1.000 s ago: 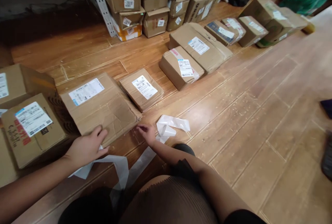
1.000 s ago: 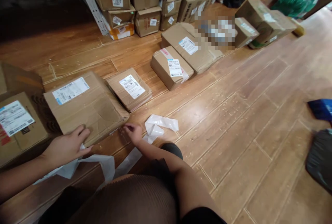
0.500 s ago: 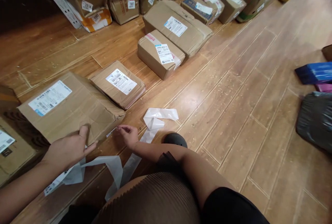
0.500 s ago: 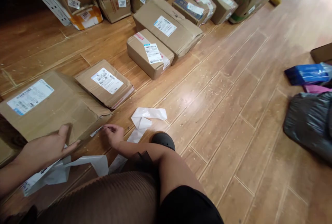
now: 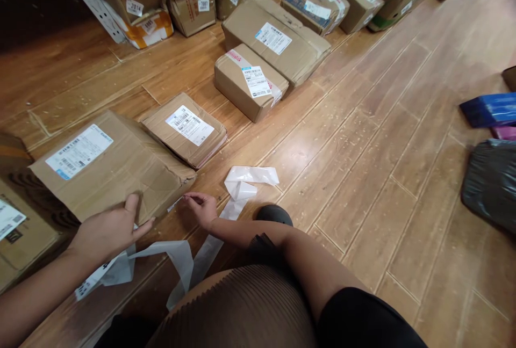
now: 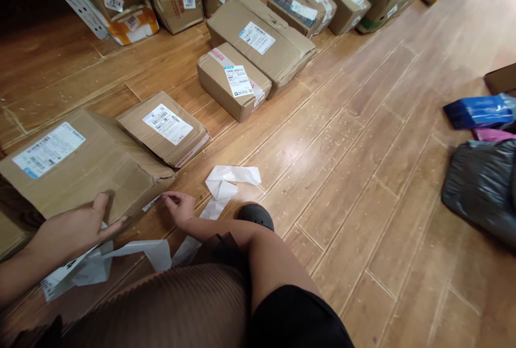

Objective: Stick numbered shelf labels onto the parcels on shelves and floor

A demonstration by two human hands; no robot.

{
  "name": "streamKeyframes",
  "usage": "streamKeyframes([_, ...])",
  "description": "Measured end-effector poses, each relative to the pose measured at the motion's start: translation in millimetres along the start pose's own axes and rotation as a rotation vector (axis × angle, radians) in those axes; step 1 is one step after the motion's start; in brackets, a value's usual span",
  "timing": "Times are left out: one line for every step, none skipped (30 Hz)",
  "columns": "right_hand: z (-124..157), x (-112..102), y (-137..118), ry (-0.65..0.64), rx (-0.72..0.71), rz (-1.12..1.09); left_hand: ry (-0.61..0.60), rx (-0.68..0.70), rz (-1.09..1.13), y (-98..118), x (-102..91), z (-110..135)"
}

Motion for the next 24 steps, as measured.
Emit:
streamKeyframes([-0.3, 0.0, -2.8, -0.016, -0.018, 0.023, 0.009, 0.001, 0.0, 0.2, -1.0, 0.3])
streamKeyframes([-1.0, 0.0, -6.0, -0.034, -0.037, 0.045, 0.015, 0.003, 0.003, 0.5, -1.7, 0.6])
streamKeyframes([-2.1, -0.1, -9.5, -0.054, -0.058, 0.068, 0.021, 0.007, 0.012, 0.9, -2.2, 0.9])
streamKeyframes([-3.6, -0.4, -13.4, -0.075, -0.079, 0.091, 0.027, 0.014, 0.023, 1.6, -2.8, 1.1])
streamKeyframes([-5.4, -0.8, -17.3, -0.095, -0.1, 0.115, 0.033, 0.023, 0.035, 2.4, -3.4, 1.2])
streamKeyframes([-7.4, -1.6, -21.3, -0.114, -0.12, 0.138, 0.036, 0.028, 0.042, 3.0, -3.9, 1.5])
streamKeyframes([-9.3, -2.4, -25.1, -0.134, -0.139, 0.16, 0.038, 0.03, 0.044, 3.4, -4.5, 1.7])
streamKeyframes([-10.9, -3.2, -28.7, -0.156, -0.156, 0.18, 0.038, 0.028, 0.039, 3.8, -5.1, 2.0])
streamKeyframes([-11.7, -3.8, -32.0, -0.182, -0.172, 0.196, 0.037, 0.026, 0.029, 4.2, -5.9, 2.2])
streamKeyframes([-11.6, -4.1, -34.8, -0.212, -0.186, 0.207, 0.03, 0.022, 0.021, 4.6, -6.4, 2.4])
streamKeyframes([-10.3, -4.1, -37.0, -0.243, -0.198, 0.213, 0.024, 0.018, 0.012, 5.1, -7.3, 2.6])
streamKeyframes([-7.9, -3.8, -38.6, -0.274, -0.206, 0.213, 0.017, 0.013, 0.008, 5.6, -8.1, 2.8])
streamKeyframes([-4.7, -3.2, -39.5, -0.299, -0.212, 0.207, 0.011, 0.01, 0.009, 6.1, -9.0, 2.9])
streamKeyframes([-0.8, -2.5, -39.4, -0.318, -0.213, 0.196, 0.007, 0.008, 0.015, 6.7, -9.8, 3.0])
streamKeyframes([3.0, -1.6, -38.3, -0.324, -0.209, 0.181, 0.003, 0.008, 0.025, 7.2, -10.4, 3.1])
streamKeyframes([6.4, -0.8, -36.1, -0.316, -0.2, 0.163, 0.001, 0.009, 0.036, 7.6, -10.7, 3.1])
streamKeyframes([9.0, 0.0, -32.7, -0.291, -0.183, 0.143, 0.001, 0.011, 0.047, 7.8, -10.7, 3.1])
streamKeyframes([10.3, 0.7, -27.9, -0.253, -0.158, 0.121, 0.007, 0.016, 0.057, 8.0, -10.7, 3.0])
streamKeyframes([10.5, 1.4, -22.0, -0.206, -0.124, 0.096, 0.014, 0.019, 0.062, 7.9, -10.4, 2.9])
streamKeyframes([9.6, 2.2, -15.3, -0.156, -0.085, 0.068, 0.026, 0.025, 0.064, 7.9, -10.2, 2.7])
streamKeyframes([7.7, 3.3, -8.3, -0.11, -0.043, 0.038, 0.04, 0.032, 0.063, 7.9, -10.1, 2.5])
streamKeyframes([5.2, 4.8, -1.6, -0.072, -0.001, 0.007, 0.052, 0.037, 0.06, 7.8, -9.8, 2.3])
streamKeyframes([2.2, 6.1, 4.2, -0.042, 0.037, -0.024, 0.059, 0.034, 0.054, 7.3, -9.3, 2.1])
streamKeyframes([-0.7, 7.2, 8.8, -0.022, 0.069, -0.053, 0.062, 0.032, 0.05, 7.1, -8.9, 1.9])
Point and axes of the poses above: each hand's wrist, its own z-axis away from the middle knuckle, its own x-axis out of the palm, y = z × x, the point moved 8 cm from there along -z, towards the middle knuckle, and after that the axes turned 8 degrees about x, right-handed, at the moved point
